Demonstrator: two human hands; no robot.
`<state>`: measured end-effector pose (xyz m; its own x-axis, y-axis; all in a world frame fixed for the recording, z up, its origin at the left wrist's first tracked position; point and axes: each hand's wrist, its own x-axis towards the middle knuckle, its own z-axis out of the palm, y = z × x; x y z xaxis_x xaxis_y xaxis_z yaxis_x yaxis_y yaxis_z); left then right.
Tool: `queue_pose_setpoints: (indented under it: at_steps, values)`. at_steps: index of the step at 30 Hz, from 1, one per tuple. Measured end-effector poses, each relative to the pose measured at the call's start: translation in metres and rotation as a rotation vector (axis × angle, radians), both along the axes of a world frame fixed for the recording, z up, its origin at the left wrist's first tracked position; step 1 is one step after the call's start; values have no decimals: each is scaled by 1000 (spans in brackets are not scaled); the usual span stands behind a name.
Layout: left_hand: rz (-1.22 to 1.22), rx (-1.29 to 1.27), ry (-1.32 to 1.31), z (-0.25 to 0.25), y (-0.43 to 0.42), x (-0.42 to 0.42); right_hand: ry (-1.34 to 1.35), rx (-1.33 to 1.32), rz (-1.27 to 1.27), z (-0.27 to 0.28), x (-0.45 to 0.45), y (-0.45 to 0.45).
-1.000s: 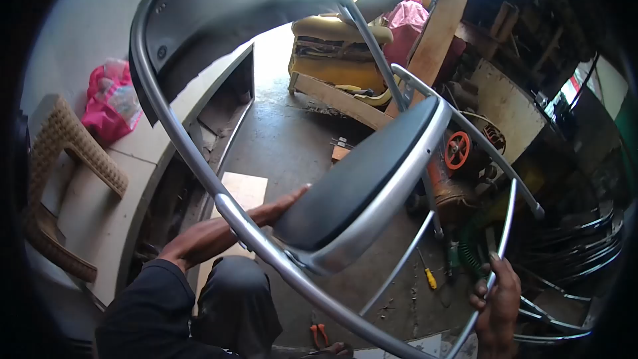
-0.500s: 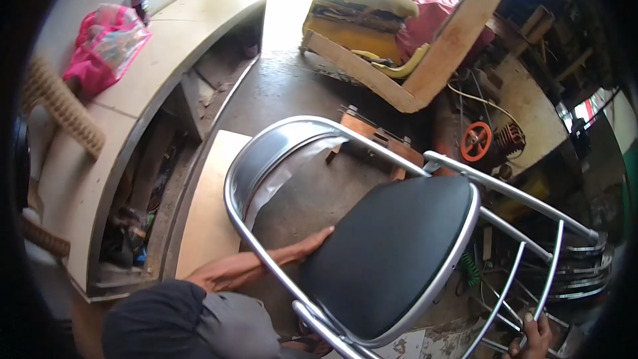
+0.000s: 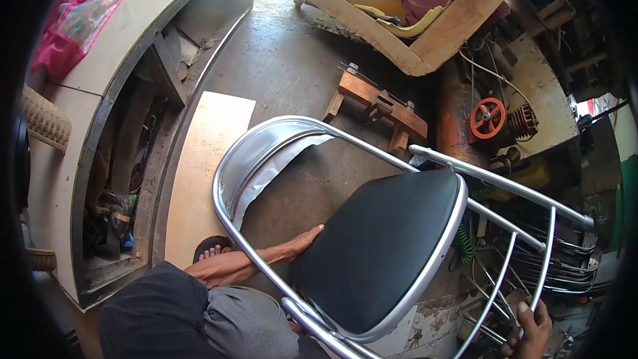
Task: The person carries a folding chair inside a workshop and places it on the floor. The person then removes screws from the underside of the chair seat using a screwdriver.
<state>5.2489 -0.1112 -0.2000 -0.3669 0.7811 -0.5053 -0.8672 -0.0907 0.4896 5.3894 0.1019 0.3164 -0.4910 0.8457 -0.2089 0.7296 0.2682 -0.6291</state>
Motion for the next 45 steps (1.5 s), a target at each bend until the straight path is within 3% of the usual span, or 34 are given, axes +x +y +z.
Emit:
queue_pose_setpoints:
  at_steps: [10,32,37,45]
  values:
    - [113,70,-141,-32,1,7,4,91,84,-1,-64,-55]
    - [-114,177,-88,-19,41,74,-161,-14,124,-53,-124,-81]
    - [-310,49,438,-31,-42,91,-219,-22,146,-62,-128,-81]
    - [-315,-894,2164,-159,-234,156,-265,35,262,-65,-127,-84]
